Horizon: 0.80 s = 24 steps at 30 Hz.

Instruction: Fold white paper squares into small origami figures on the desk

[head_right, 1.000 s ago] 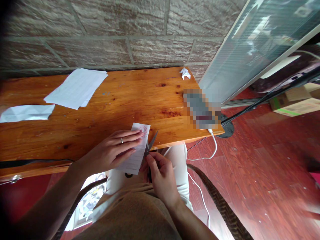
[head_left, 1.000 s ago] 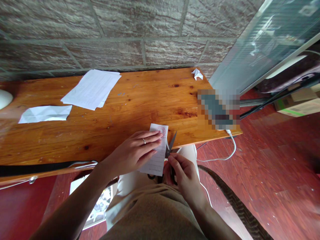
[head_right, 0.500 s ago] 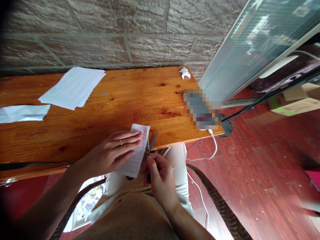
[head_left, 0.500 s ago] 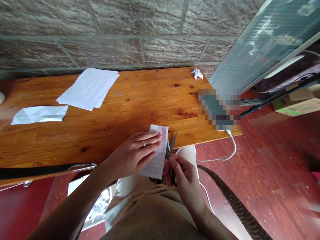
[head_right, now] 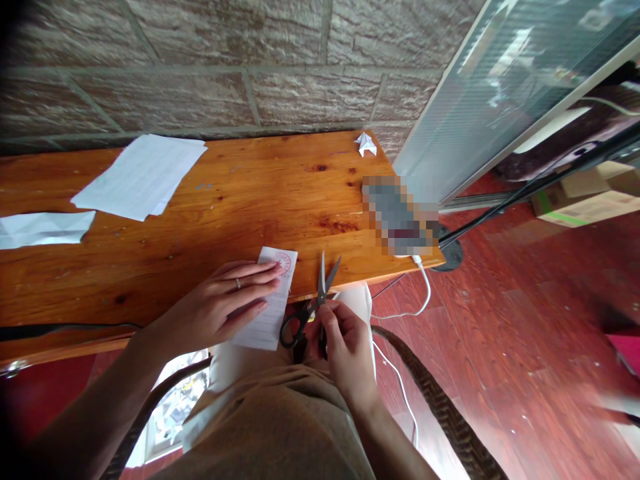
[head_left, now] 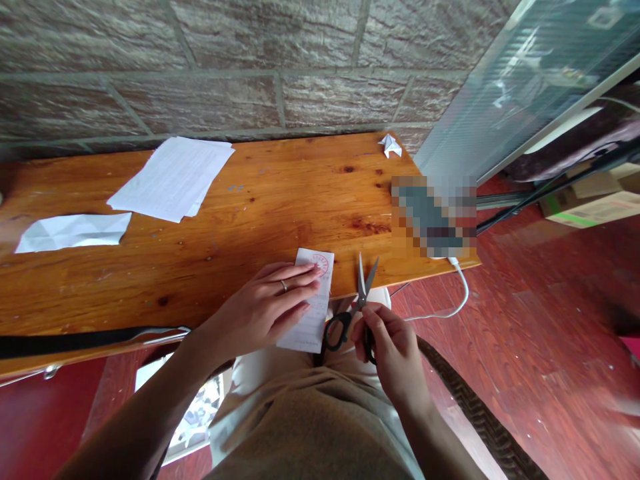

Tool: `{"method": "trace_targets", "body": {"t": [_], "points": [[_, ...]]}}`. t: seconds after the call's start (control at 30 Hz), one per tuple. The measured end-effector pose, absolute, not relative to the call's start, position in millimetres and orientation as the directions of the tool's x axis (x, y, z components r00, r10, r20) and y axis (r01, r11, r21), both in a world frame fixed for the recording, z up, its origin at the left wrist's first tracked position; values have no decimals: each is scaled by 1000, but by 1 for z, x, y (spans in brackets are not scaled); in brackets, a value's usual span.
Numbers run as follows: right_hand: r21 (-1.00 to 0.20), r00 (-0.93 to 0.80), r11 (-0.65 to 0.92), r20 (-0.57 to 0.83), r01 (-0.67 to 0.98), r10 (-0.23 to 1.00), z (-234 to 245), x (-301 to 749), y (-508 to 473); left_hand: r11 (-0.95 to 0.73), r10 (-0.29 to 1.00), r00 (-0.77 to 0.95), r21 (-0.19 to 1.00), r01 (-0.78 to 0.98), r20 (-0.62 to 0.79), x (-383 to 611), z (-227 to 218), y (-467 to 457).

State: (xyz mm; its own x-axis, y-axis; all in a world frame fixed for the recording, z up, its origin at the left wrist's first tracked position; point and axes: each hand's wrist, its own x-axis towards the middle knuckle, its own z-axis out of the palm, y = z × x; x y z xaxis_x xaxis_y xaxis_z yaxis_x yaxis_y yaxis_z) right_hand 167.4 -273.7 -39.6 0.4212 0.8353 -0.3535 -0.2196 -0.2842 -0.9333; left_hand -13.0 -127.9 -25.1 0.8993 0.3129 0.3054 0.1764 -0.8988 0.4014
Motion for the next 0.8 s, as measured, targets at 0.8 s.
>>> {"method": "trace_targets", "body": {"t": [0.8], "points": [[-845, 173, -253, -193, 472, 966, -3, 264, -127, -949, 277, 952, 193, 249, 132, -55, -16, -144]]}}
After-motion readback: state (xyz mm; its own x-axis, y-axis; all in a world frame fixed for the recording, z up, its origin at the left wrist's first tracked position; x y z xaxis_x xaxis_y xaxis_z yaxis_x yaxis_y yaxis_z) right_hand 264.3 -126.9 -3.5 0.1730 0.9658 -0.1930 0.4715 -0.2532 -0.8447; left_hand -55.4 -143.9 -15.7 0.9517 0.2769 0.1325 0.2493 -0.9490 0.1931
